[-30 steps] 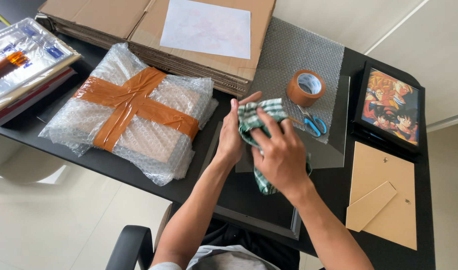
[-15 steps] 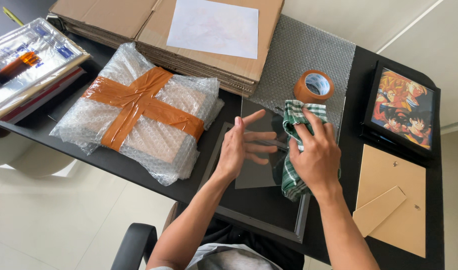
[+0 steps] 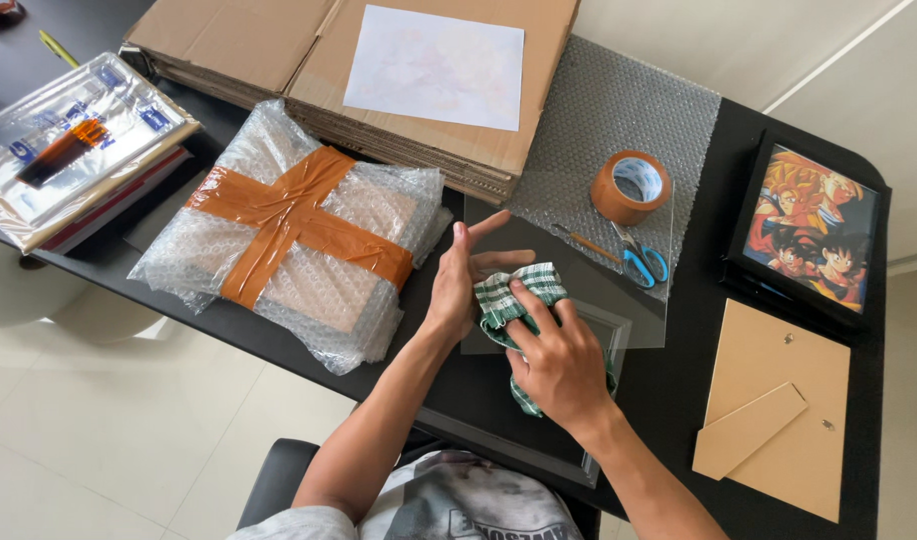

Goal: The person removes the back and glass from a picture frame and wipes both sides of the glass and the backboard with a cloth.

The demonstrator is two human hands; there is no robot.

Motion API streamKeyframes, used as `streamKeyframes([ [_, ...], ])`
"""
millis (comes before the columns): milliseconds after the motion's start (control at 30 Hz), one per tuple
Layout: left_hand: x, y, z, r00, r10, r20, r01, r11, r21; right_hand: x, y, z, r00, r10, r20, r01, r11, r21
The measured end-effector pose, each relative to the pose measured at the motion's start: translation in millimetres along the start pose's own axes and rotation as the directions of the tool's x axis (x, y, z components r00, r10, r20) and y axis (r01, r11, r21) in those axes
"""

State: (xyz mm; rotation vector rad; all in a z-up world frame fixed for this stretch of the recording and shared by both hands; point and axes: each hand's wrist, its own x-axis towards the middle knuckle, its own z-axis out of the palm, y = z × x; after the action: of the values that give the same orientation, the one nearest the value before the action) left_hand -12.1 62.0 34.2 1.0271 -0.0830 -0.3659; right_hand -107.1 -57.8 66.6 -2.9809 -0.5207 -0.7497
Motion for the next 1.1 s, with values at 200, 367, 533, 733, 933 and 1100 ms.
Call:
streamKeyframes([
  [200, -13, 13, 8, 0.996, -0.069, 0.055, 0.073, 0.994, -0.083, 5, 60, -4, 0.991, 0.132, -0.011, -0.132, 0.986, -0.099],
  [367, -19, 22, 26, 0.995, -0.033, 0.092, 0.032, 0.999, 0.019, 40, 72, -11, 0.989, 0.138, -0.051, -0.142, 0.987, -0.074],
  [533, 11, -62, -6, 0.995, -0.081, 0.054, 0.081, 0.997, 0.001, 72, 38, -24, 0.998, 0.045, -0.035, -0.045, 0.999, 0.025],
  [733, -14, 5, 20, 0.992, -0.066, 0.112, 0.065, 0.998, 0.021, 56, 82, -14, 0.982, 0.174, -0.074, -0.172, 0.984, 0.037],
  [933, -15, 26, 29, 0.993, -0.054, 0.103, 0.048, 0.997, 0.057, 1, 132, -8, 0.889, 0.455, -0.051, -0.457, 0.888, -0.048],
  [1100, -2, 22, 42, 0.997, -0.073, 0.026, 0.071, 0.995, 0.07, -33, 107, 0, 0.904, 0.428, 0.016, -0.423, 0.898, -0.117],
])
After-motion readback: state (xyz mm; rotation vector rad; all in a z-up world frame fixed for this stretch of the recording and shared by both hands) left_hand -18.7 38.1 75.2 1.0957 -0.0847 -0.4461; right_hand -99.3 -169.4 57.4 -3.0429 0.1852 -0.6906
